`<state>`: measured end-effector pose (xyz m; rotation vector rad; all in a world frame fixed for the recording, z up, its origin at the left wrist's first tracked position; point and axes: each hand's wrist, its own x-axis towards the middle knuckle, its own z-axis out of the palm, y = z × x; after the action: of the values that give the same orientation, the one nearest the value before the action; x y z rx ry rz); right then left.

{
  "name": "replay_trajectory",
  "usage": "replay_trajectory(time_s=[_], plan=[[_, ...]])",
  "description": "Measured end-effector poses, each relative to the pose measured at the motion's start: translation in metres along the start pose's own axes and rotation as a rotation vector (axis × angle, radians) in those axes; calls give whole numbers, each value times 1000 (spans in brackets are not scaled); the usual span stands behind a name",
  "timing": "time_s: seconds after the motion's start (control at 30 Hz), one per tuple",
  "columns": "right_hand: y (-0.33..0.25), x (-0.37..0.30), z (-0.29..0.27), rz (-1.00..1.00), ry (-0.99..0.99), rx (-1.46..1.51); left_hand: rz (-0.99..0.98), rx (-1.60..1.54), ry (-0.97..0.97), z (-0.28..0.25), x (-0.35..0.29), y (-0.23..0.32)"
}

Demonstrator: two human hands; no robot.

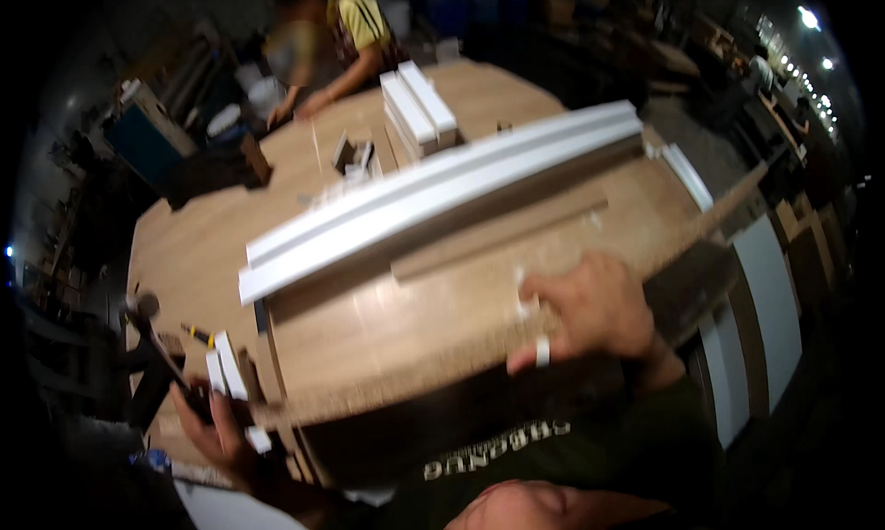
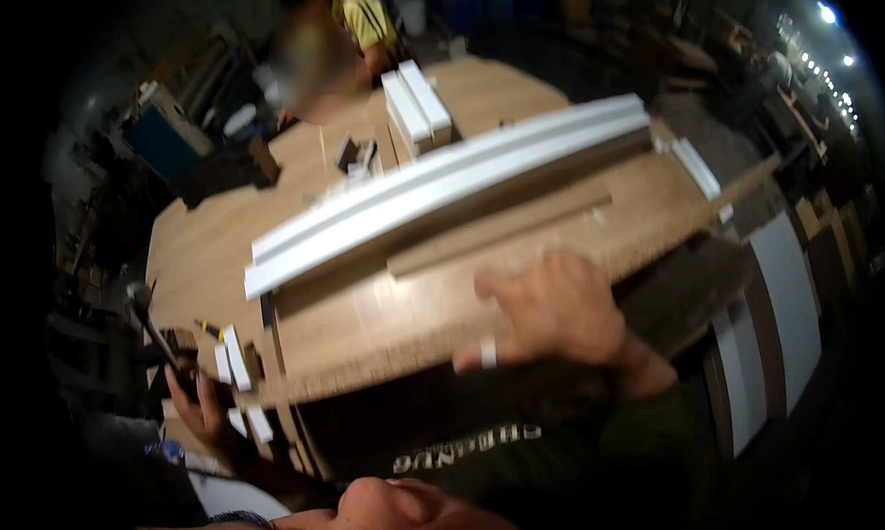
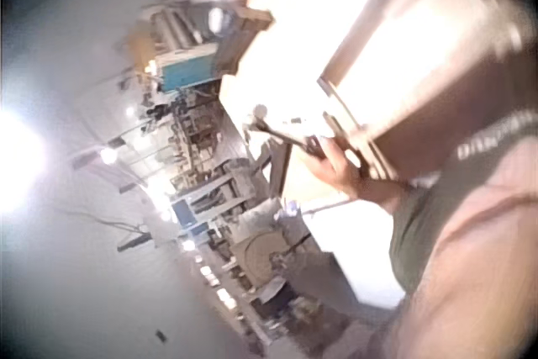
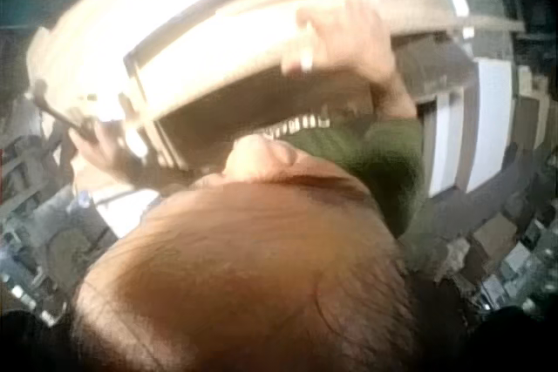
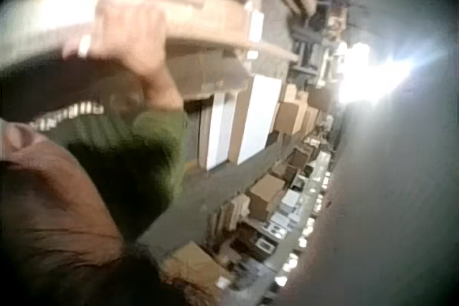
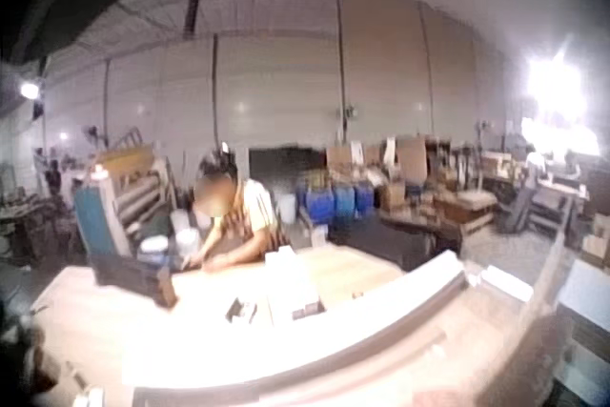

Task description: The person assembles a cabinet door or furniture panel by securing parts together using a pneumatic nail gun and a hammer, then moves the assembled panel and prepares to work on a white board.

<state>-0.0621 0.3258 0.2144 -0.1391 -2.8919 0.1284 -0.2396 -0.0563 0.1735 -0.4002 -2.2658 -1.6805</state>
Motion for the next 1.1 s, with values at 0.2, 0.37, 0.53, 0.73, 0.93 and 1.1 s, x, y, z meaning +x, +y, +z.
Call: replay_trajectory(time_s=[0.2,0.37,0.53,0.73,0.93,1.1], plan=[[-2,-35,-7,1,-66,143,102,62,-123,-10,-16,11],[-22,-62,-24,65,-307,232,62,102,-213,-21,-55,43],[-37,-102,-21,60,-443,200,10,234,-370,-50,-94,40],[-67,-200,16,-58,-225,227,24,479,-647,-95,-177,33],[-84,-270,88,-72,-37,165,173,539,-746,-83,-226,-41],[-46,-288,185,-111,137,127,297,461,-792,-25,-258,-136]])
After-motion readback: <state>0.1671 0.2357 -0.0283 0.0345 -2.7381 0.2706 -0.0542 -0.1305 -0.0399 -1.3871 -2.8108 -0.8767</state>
